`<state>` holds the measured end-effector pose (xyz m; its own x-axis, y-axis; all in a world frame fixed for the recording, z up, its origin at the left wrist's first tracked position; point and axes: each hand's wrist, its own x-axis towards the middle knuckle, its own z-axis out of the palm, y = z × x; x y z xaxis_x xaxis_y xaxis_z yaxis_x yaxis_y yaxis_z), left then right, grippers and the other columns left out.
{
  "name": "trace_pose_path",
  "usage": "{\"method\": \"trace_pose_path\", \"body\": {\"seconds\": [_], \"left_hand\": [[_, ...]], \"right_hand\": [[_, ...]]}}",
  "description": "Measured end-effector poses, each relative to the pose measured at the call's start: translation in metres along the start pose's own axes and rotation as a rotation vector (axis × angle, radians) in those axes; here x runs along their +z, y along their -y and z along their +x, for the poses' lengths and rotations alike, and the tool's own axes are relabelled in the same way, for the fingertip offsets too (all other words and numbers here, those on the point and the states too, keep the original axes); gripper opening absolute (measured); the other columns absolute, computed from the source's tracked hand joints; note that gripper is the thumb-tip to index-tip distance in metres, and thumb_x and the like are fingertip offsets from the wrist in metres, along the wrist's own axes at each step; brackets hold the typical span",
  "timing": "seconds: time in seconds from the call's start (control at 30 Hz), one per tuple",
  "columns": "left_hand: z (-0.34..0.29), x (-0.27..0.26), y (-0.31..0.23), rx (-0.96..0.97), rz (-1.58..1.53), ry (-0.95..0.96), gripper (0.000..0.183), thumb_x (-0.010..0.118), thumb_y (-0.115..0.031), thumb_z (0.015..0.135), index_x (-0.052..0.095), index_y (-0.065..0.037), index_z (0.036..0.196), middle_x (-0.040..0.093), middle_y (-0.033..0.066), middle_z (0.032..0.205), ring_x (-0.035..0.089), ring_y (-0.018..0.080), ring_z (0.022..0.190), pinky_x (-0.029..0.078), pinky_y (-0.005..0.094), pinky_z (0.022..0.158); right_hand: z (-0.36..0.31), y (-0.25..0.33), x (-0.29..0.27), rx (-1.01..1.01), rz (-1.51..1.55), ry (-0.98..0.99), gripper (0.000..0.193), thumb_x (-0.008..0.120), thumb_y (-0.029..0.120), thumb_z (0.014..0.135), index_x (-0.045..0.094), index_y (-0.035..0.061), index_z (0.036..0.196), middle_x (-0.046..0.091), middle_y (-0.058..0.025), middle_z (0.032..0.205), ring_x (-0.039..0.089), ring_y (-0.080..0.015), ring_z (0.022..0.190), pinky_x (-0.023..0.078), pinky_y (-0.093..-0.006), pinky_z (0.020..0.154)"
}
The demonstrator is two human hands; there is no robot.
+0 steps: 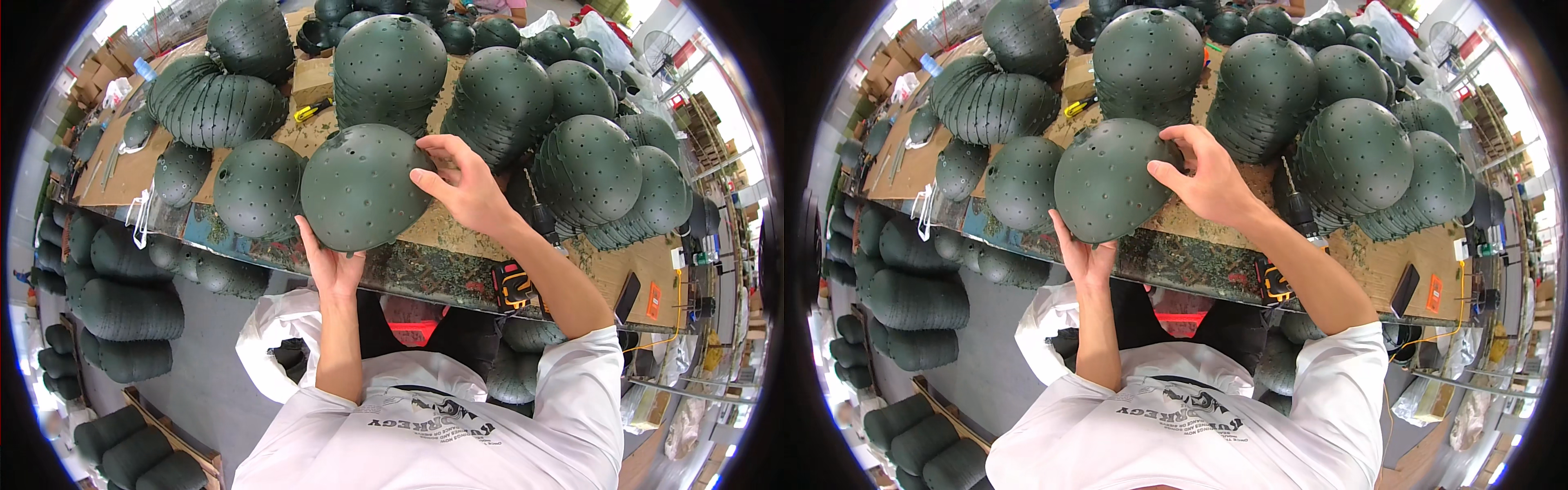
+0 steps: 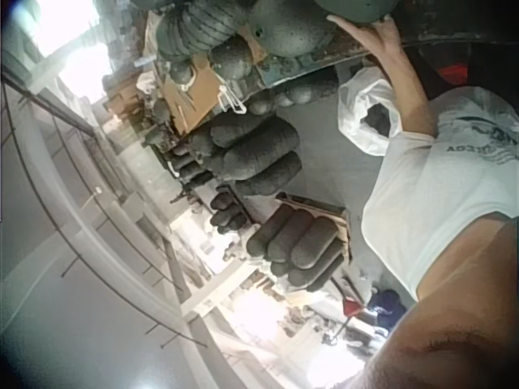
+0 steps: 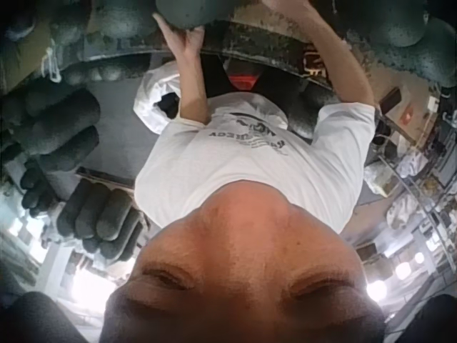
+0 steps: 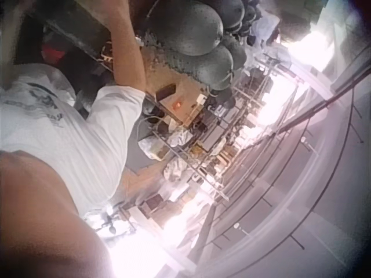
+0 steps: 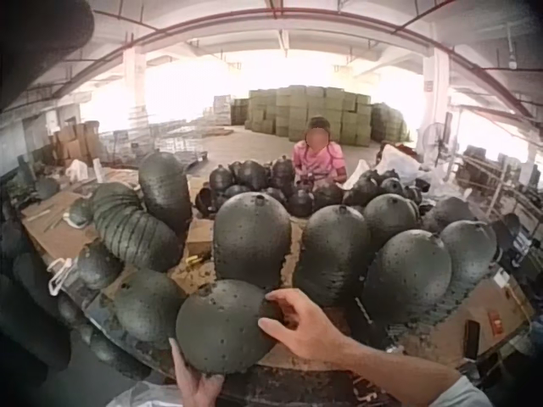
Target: Using a power drill to create holes in green plastic dome-shaped components in a manufacturing setting.
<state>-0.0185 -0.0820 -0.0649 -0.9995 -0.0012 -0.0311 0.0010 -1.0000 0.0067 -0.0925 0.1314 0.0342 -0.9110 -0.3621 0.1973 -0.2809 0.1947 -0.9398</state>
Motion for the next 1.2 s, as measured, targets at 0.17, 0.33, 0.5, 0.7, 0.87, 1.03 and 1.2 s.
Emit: {"method": "trace_pose_path", "body": {"seconds": [0.17,0.33,0.5,0.7,0.87,1.03,1.2], "left_hand": [[-0.003,-0.003,-0.001,-0.049,-0.077,0.113,0.054,0.050,-0.050,0.100,0.052,-0.011,0.138,0.055,0.0076,0.140,0.057,0.0298,0.124,0.053,0.0494,0.099],[-0.007,-0.011,0.004,-0.080,-0.038,0.166,0.057,0.048,-0.051,0.101,0.049,-0.014,0.144,0.047,0.0083,0.149,0.044,0.0297,0.136,0.034,0.0520,0.113],[0.004,-0.025,-0.009,-0.138,-0.019,0.238,0.057,0.047,-0.050,0.101,0.048,-0.012,0.144,0.047,0.0092,0.149,0.044,0.0306,0.135,0.034,0.0520,0.113],[0.023,-0.033,-0.021,-0.360,0.026,0.235,0.057,0.045,-0.051,0.102,0.052,-0.009,0.140,0.052,0.0109,0.144,0.053,0.0299,0.126,0.048,0.0464,0.103],[0.004,-0.006,0.001,-0.373,0.058,0.111,0.054,0.050,-0.047,0.101,0.052,-0.008,0.138,0.052,0.0104,0.145,0.045,0.0311,0.135,0.031,0.0501,0.116],[-0.026,-0.015,0.034,-0.290,0.069,0.201,0.053,0.054,-0.048,0.098,0.053,-0.012,0.138,0.049,0.0086,0.148,0.041,0.0255,0.140,0.029,0.0471,0.118],[-0.016,-0.021,0.026,-0.222,0.158,0.128,0.039,0.049,-0.038,0.103,0.056,-0.019,0.136,0.054,0.0018,0.143,0.050,0.0238,0.133,0.038,0.0471,0.113]], "right_hand": [[0.008,0.003,-0.012,-0.084,0.066,-0.097,0.047,0.072,0.012,0.089,0.051,-0.0029,0.128,0.055,-0.0150,0.130,0.055,-0.0271,0.123,0.050,-0.0384,0.100],[0.008,0.024,-0.033,0.107,0.147,-0.142,0.051,0.068,0.009,0.090,0.047,-0.0043,0.135,0.052,-0.0171,0.137,0.053,-0.0236,0.126,0.045,-0.0346,0.103],[-0.029,0.031,-0.031,0.311,0.495,-0.296,0.053,0.065,0.012,0.091,0.046,-0.0094,0.136,0.057,-0.0189,0.132,0.061,-0.0197,0.114,0.052,-0.0302,0.092],[-0.073,-0.004,-0.011,0.259,1.058,-0.307,0.060,0.065,0.007,0.090,0.040,-0.0105,0.141,0.061,-0.0180,0.127,0.062,-0.0190,0.112,0.050,-0.0310,0.095],[-0.085,-0.006,0.029,0.145,1.248,-0.539,0.051,0.056,0.004,0.096,0.039,-0.0047,0.144,0.060,-0.0134,0.130,0.061,-0.0188,0.115,0.047,-0.0327,0.102],[-0.078,-0.014,0.047,-0.018,1.276,-0.674,0.053,0.054,0.004,0.098,0.033,-0.0003,0.146,0.050,-0.0098,0.140,0.054,-0.0189,0.125,0.045,-0.0394,0.107],[-0.086,-0.012,0.051,-0.016,1.328,-0.575,0.048,0.055,0.005,0.097,0.039,-0.0023,0.141,0.057,-0.0108,0.131,0.058,-0.0195,0.120,0.046,-0.0385,0.104]]}}
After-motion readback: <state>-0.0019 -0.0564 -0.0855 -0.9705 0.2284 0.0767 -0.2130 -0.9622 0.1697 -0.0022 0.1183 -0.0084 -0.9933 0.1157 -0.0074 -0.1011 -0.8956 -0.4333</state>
